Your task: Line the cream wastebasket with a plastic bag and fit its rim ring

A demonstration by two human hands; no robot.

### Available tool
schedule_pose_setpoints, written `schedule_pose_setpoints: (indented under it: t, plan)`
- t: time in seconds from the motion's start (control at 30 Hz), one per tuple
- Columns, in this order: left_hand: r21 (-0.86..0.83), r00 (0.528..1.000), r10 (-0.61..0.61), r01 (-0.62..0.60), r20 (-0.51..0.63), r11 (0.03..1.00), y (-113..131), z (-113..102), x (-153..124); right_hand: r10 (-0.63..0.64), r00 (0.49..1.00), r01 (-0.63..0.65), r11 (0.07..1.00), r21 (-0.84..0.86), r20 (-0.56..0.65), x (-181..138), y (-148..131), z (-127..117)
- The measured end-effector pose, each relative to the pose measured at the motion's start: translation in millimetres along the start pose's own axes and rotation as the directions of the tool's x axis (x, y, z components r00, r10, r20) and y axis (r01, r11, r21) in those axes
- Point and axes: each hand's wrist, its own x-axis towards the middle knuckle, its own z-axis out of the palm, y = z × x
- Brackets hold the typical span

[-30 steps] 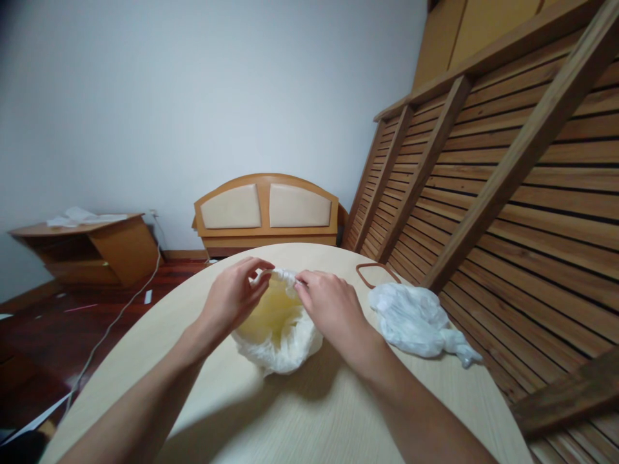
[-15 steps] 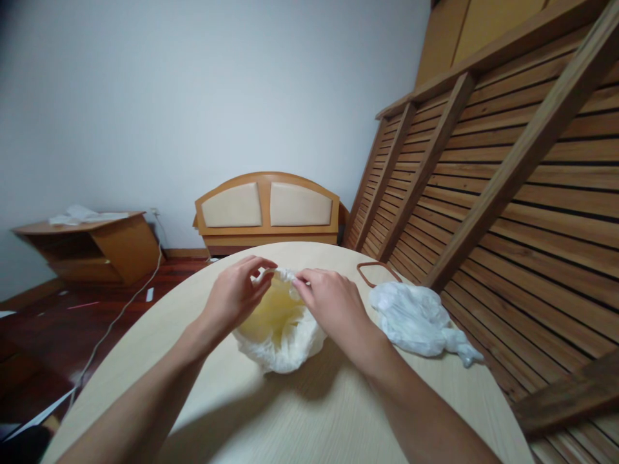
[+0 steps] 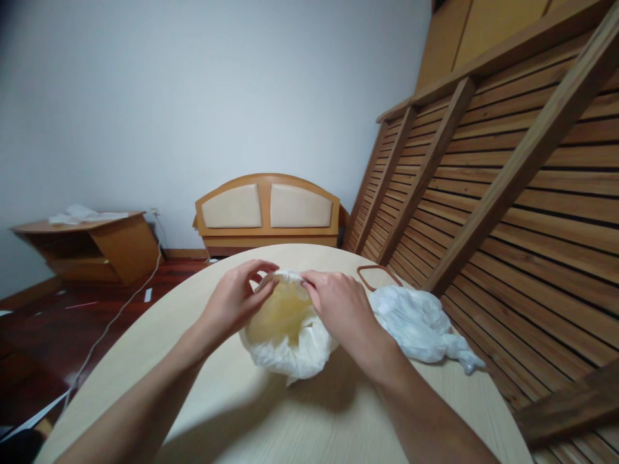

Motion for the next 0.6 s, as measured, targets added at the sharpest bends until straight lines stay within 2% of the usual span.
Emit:
schedule_pose_setpoints:
  t: [0.2, 0.33, 0.6]
  plan:
    - [-0.069, 0.993, 0.084, -0.078, 0.087, 0.995, 10.9, -2.6, -4.3, -0.100, 0.994, 0.098, 0.994, 0.053, 0.036, -1.2, 2.1, -5.5]
    - [-0.026, 0.986, 0.059, -0.056, 0.157, 0.998, 13.7, -0.8, -5.2, -0.172, 0.984, 0.164, 0.978, 0.125, 0.052, -0.3, -0.7, -1.8]
    - [0.072, 0.990, 0.039, -0.049, 0.135, 0.996, 10.0, 1.9, -3.9, -0.185, 0.982, 0.189, 0.975, 0.116, -0.039, -0.5, 4.1, 8.2]
